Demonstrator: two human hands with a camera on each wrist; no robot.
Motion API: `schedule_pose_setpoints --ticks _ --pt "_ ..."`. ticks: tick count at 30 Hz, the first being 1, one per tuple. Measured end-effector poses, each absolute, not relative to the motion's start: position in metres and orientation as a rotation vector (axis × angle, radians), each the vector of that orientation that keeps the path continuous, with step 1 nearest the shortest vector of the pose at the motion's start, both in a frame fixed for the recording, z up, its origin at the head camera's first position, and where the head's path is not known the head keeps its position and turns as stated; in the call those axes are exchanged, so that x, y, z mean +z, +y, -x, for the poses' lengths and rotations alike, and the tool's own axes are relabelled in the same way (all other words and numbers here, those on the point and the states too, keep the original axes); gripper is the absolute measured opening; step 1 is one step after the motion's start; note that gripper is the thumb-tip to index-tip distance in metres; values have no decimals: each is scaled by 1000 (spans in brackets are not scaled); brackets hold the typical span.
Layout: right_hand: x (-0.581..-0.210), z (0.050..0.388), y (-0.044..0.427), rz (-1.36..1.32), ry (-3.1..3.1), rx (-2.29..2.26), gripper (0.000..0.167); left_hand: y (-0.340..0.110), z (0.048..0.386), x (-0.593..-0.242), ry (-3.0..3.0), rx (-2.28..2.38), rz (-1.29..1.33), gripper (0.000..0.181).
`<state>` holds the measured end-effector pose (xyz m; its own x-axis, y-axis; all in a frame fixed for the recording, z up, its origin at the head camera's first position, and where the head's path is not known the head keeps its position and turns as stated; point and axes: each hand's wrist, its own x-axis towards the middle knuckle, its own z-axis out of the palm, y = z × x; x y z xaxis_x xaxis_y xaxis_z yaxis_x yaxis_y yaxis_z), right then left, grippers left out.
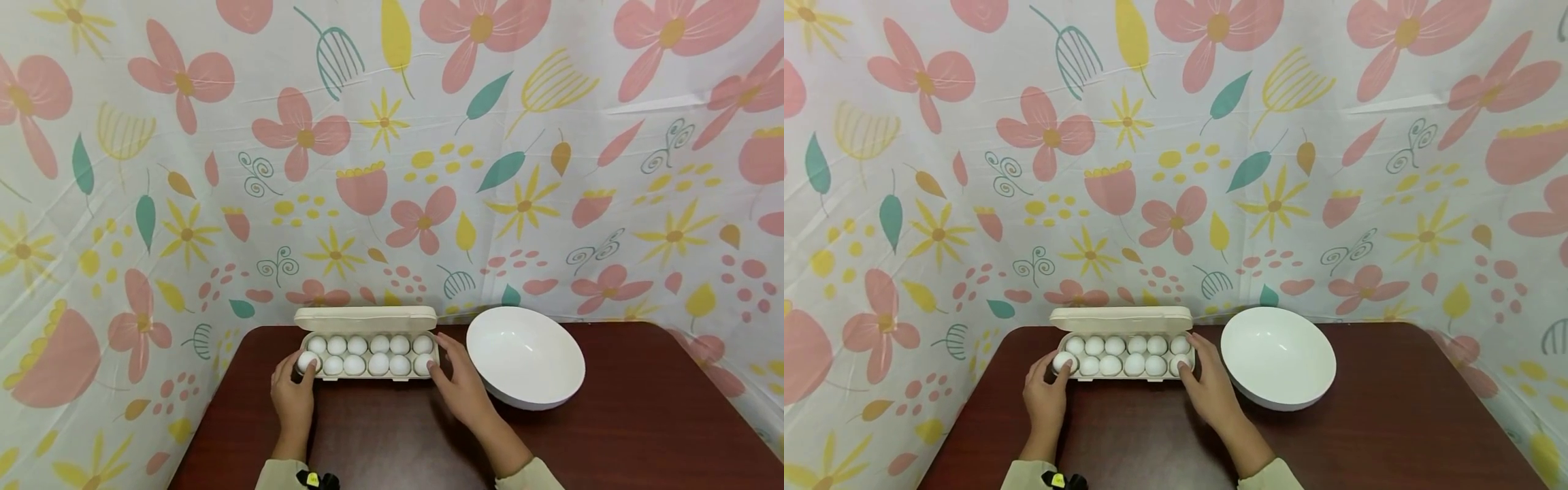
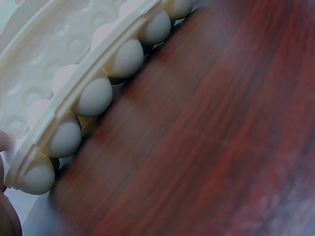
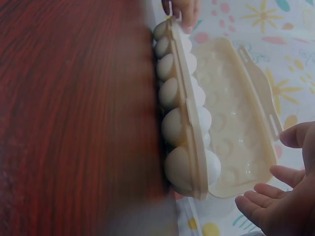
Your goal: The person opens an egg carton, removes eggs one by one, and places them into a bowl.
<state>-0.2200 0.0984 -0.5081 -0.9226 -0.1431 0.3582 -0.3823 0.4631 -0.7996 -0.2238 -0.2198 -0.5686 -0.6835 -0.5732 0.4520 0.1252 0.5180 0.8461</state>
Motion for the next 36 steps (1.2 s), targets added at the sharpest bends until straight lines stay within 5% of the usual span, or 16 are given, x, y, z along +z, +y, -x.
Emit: schedule_pose_setpoints --ticks 23,36 --pt "-505 215 101 -555 -2439 1410 51 -186 217 -540 -1854 -1223 -91 38" --pt "-498 206 98 -623 -2433 1325 52 -144 192 -487 -1830 -1360 24 37"
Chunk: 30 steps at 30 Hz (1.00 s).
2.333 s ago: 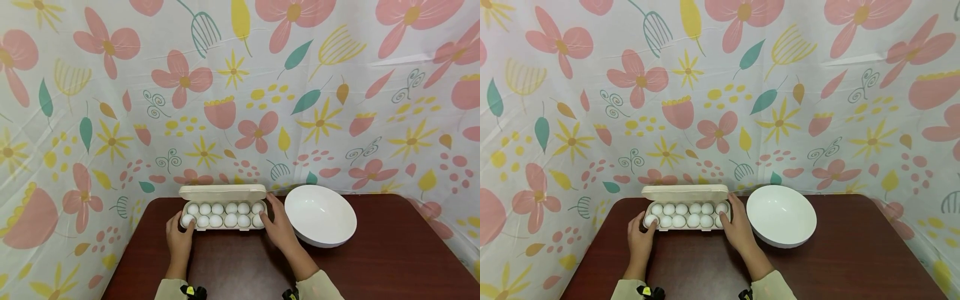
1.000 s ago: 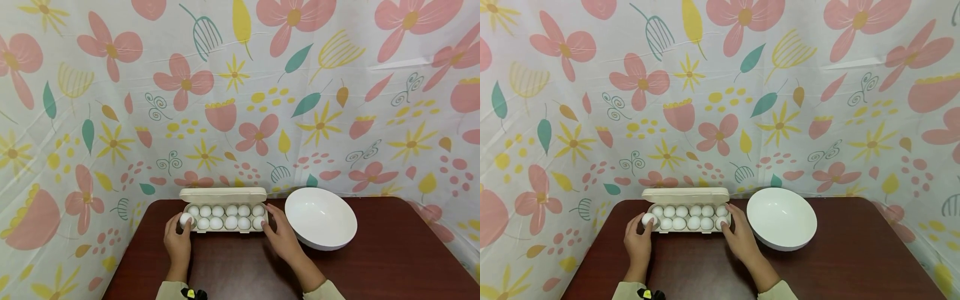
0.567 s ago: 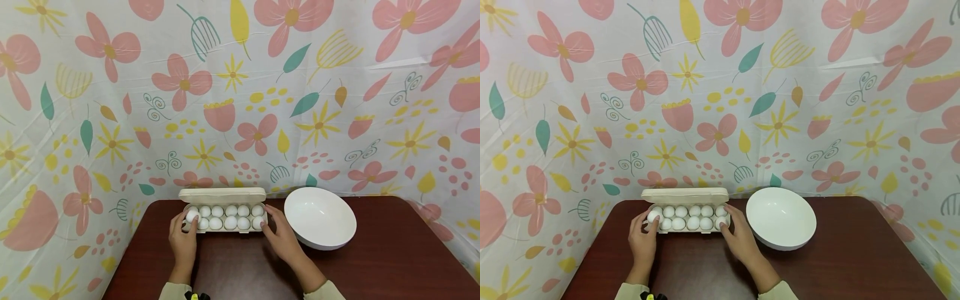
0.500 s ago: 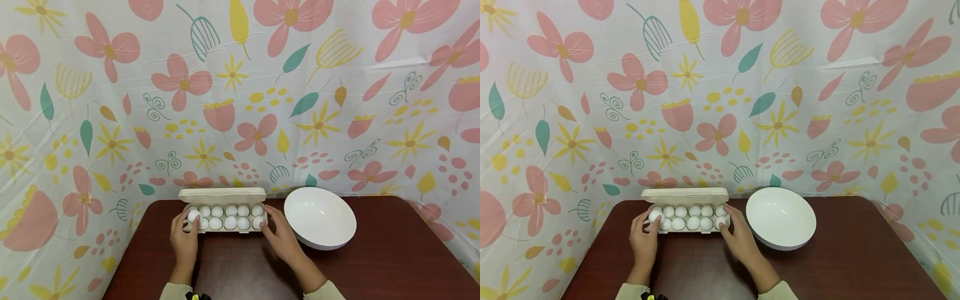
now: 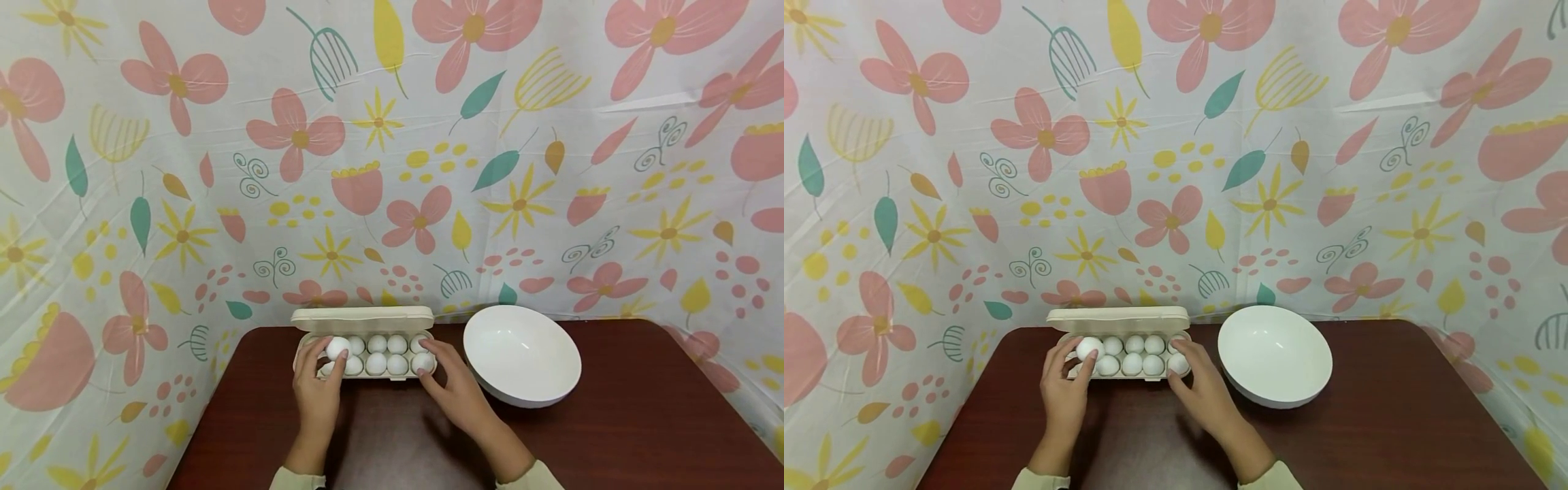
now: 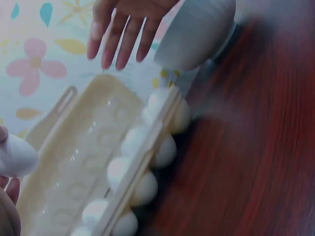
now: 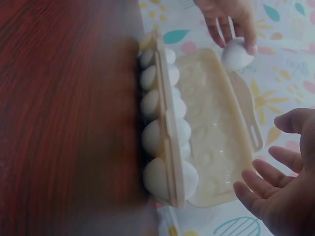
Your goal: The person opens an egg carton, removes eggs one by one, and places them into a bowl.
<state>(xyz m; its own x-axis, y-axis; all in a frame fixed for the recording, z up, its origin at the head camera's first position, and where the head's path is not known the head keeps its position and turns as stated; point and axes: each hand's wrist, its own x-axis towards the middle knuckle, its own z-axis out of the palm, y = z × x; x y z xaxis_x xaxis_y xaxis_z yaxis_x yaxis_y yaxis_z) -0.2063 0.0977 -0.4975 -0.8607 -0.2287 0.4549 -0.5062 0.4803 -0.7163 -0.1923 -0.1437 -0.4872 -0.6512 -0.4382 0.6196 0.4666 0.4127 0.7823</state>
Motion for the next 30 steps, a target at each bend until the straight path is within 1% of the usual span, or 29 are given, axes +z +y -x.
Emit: schedule_pose_setpoints --ticks 3,8,18,30 --pt "-495 204 97 -631 -2429 1313 54 -138 190 -484 -1826 -1369 55 38" --pt "-492 201 96 -658 -2421 1316 57 -134 190 -491 -1838 -1418 104 39" --pt "-488 195 92 -776 -2422 1271 58 -118 186 -499 -1913 -1463 229 35" --pt "-490 194 89 -906 -2329 1215 58 -96 177 -497 -1917 -1528 394 34"
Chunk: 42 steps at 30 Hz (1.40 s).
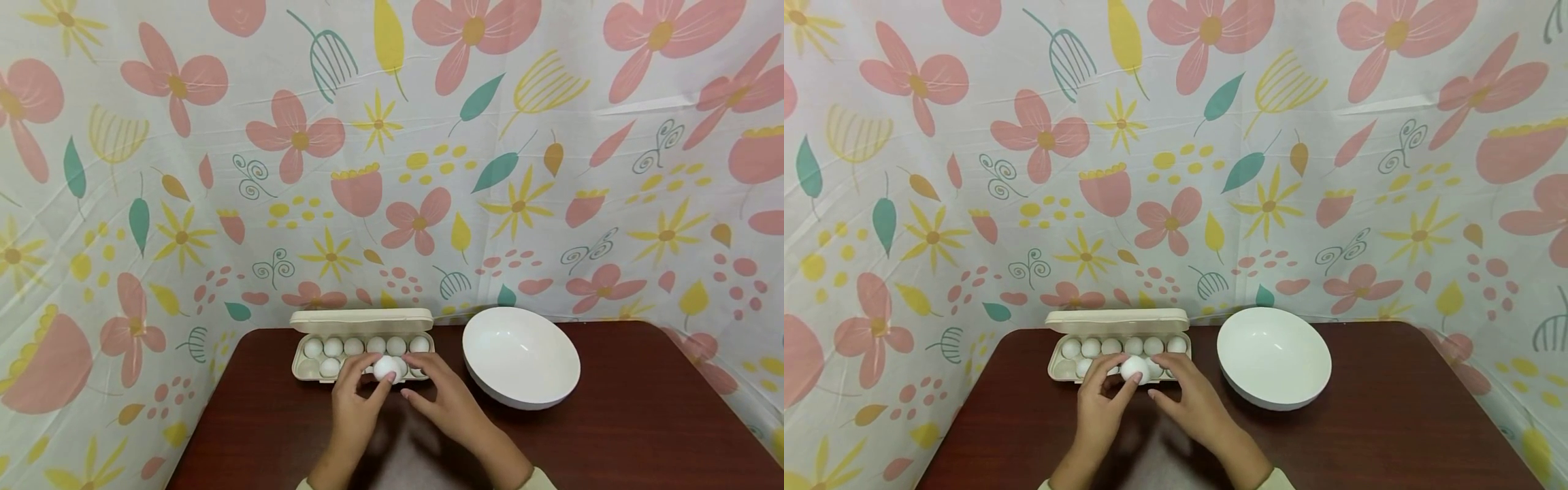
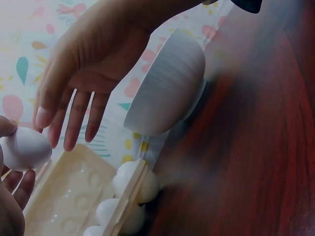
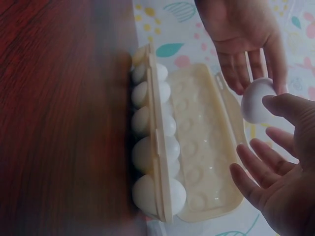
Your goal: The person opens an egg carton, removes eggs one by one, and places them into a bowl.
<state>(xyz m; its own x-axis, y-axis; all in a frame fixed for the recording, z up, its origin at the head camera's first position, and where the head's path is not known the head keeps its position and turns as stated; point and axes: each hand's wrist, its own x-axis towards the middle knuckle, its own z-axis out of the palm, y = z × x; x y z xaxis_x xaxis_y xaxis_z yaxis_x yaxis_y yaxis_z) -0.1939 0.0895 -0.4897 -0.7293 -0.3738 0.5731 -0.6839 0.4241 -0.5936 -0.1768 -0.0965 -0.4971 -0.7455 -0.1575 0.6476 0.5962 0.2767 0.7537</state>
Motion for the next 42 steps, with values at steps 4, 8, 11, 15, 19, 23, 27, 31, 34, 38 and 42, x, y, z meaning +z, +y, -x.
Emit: schedule_pose_setpoints --ticks 4,8,11,15,19,23,27,31,34,38,42 --pt "-490 193 89 -931 -2310 1223 56 -93 175 -499 -1933 -1513 417 37" --pt "-490 193 88 -931 -2332 1248 56 -87 172 -496 -1919 -1494 440 38" --pt "-489 193 88 -917 -2355 1253 57 -85 172 -497 -1899 -1502 466 37" --pt "-490 194 87 -906 -2355 1254 57 -86 174 -504 -1891 -1521 498 36" --pt "-491 195 85 -928 -2330 1292 56 -85 173 -504 -1910 -1522 484 35" --pt "-492 195 85 -937 -2304 1292 55 -85 172 -505 -1935 -1512 473 35" --pt "-491 195 85 -939 -2276 1275 55 -84 173 -505 -1958 -1499 473 35" --pt "-491 195 86 -936 -2280 1261 55 -85 172 -504 -1987 -1494 480 36" --pt "-491 194 87 -923 -2305 1256 55 -86 171 -504 -2013 -1501 490 37" --pt "-490 193 90 -902 -2335 1248 52 -90 171 -505 -2025 -1521 493 37" --pt "-489 191 96 -856 -2366 1230 51 -96 171 -507 -2020 -1531 464 35"
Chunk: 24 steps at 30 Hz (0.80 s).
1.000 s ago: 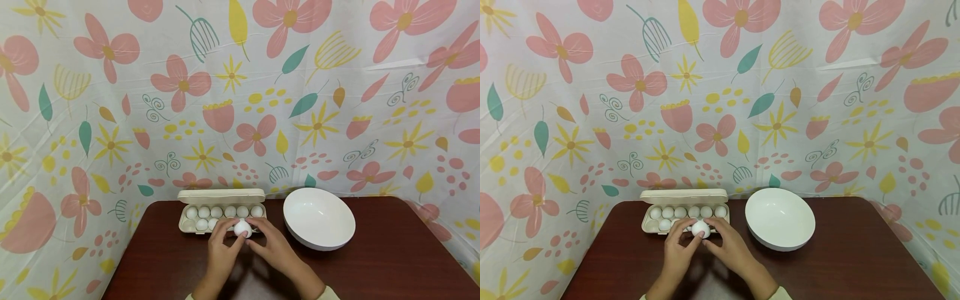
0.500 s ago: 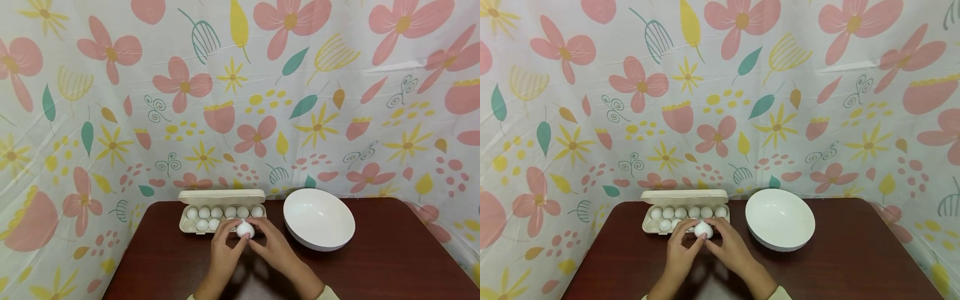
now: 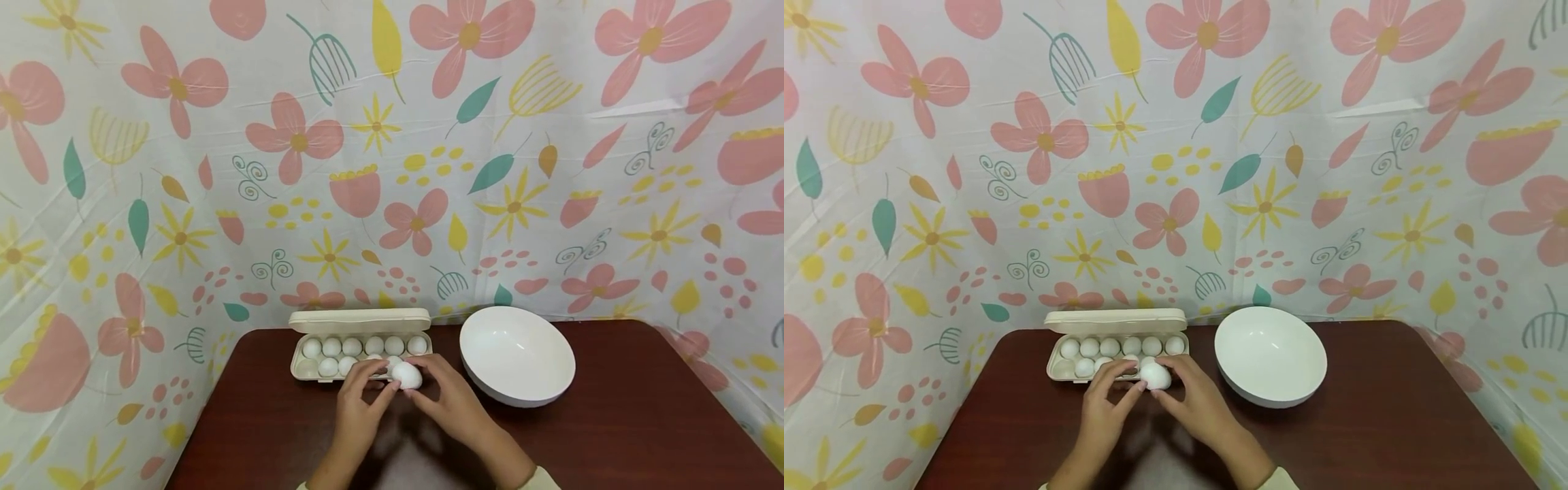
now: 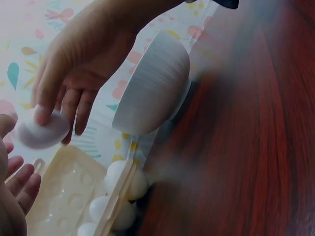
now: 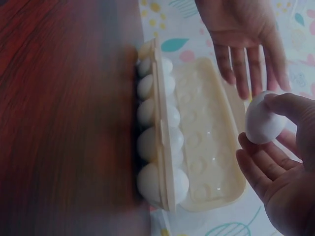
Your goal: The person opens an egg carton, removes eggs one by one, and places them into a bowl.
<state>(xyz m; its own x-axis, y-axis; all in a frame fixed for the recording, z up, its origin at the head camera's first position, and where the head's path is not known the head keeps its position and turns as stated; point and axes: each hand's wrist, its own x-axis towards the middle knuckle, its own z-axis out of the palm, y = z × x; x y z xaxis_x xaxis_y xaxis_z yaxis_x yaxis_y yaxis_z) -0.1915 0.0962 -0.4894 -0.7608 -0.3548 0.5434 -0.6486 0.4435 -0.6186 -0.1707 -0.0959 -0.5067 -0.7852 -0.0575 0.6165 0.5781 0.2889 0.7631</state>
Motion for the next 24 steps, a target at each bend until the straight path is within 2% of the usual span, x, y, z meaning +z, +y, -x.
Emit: schedule_pose_setpoints --ticks 24 --pt "-489 198 139 -573 -2378 1136 50 -149 199 -514 -2098 -1177 189 39"
